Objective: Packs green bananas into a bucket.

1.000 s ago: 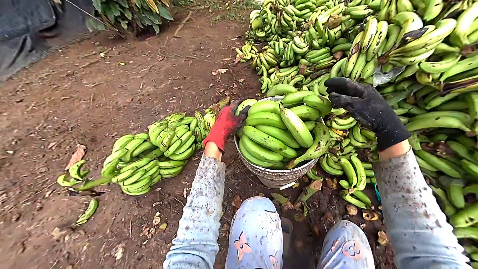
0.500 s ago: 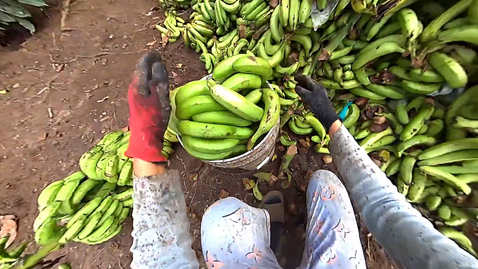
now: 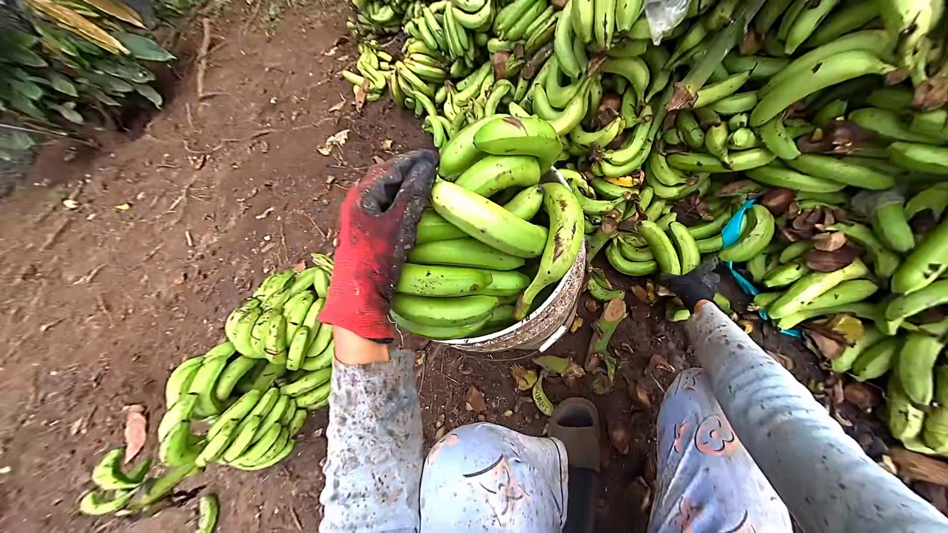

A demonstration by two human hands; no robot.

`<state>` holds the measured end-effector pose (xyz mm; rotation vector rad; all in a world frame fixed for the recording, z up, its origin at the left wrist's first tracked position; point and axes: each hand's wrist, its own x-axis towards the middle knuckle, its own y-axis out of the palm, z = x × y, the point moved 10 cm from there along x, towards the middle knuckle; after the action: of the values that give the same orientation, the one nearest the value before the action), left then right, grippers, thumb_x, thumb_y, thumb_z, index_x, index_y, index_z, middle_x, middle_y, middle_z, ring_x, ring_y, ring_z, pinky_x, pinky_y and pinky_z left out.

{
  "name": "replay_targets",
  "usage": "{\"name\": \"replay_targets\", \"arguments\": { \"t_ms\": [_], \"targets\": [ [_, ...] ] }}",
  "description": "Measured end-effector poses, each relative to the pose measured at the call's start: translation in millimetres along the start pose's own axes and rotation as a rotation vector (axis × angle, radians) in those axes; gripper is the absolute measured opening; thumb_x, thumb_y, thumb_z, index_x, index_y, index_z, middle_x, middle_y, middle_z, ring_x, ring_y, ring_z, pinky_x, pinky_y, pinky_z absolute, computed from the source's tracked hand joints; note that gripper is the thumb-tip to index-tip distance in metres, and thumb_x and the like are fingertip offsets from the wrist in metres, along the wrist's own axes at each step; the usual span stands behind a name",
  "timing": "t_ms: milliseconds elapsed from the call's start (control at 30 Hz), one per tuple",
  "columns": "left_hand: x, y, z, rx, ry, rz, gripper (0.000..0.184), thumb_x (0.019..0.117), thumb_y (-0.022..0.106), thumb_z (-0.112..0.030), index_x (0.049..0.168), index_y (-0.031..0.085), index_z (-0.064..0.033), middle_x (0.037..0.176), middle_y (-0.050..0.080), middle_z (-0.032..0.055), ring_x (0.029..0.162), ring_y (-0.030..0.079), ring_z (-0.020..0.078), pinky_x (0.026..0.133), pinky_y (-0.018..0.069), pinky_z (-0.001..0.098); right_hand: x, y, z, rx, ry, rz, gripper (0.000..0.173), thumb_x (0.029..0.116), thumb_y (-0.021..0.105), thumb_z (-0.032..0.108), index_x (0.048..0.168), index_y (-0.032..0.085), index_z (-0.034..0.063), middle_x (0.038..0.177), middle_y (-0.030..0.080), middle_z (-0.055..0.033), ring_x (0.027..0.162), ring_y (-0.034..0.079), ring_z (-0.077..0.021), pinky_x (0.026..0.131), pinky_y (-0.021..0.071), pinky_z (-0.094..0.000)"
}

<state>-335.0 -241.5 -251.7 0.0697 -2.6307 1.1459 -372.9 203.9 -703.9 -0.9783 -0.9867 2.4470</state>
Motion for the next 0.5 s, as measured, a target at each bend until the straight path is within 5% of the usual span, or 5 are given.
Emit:
{"name": "replay_targets", "arguments": {
  "t_ms": [67,233,333,433,500],
  "targets": [
    [6,-2,4,-0.020,-0.023,-0.002,0.037,0.1088,0.049,-0.037,0.136,0.066,-0.0193,0.133,0.067,0.0003,0.119,0.063,0.0085,0.104,0.0503,0.0339,-8,9,-3,0.180,0.009,0.063,0.094,0.0764,0.088,0.045,0.143,0.047,-0.0082,0.135,0.058,-0.0309,0.127,0.057,-0.0425,0.106,0.0462,-0.0593],
    [30,-3,15,0.094,-0.066,-0.017,0.041,0.1078,0.046,-0.045,0.136,0.067,-0.0231,0.140,0.064,-0.0020,0.132,0.056,0.0072,0.115,0.0422,0.0360,-57,-40,12,0.455,-0.075,-0.039,0.103,0.0617,0.096,0.019,0.146,0.042,-0.0041,0.136,0.056,-0.0292,0.124,0.058,-0.0396,0.102,0.0500,-0.0577],
    [32,-5,19,0.165,0.007,-0.053,0.048,0.1108,0.037,-0.040,0.149,0.054,-0.0173,0.149,0.057,0.0056,0.139,0.052,0.0152,0.119,0.0380,0.0402,-108,-109,81,0.610,-0.311,-0.183,0.108,0.0614,0.094,0.013,0.152,0.036,-0.0037,0.143,0.052,-0.0283,0.132,0.053,-0.0368,0.110,0.0450,-0.0529],
    [31,-11,17,0.219,0.073,-0.144,0.052,0.1103,0.031,-0.032,0.159,0.039,-0.0133,0.157,0.048,0.0101,0.145,0.045,0.0194,0.122,0.0332,0.0412,-180,-187,180,0.607,-0.677,-0.326,0.123,0.0666,0.093,0.030,0.162,0.020,0.0060,0.159,0.039,-0.0215,0.144,0.043,-0.0353,0.117,0.0372,-0.0522],
    [30,-14,14,0.262,0.098,-0.203,0.054,0.1100,0.030,-0.028,0.161,0.032,-0.0096,0.162,0.041,0.0122,0.150,0.039,0.0220,0.124,0.0291,0.0421,-247,-232,264,0.477,-0.963,-0.456,0.121,0.0728,0.087,0.037,0.164,0.015,0.0035,0.163,0.033,-0.0242,0.148,0.037,-0.0387,0.120,0.0329,-0.0508]
  ]
}}
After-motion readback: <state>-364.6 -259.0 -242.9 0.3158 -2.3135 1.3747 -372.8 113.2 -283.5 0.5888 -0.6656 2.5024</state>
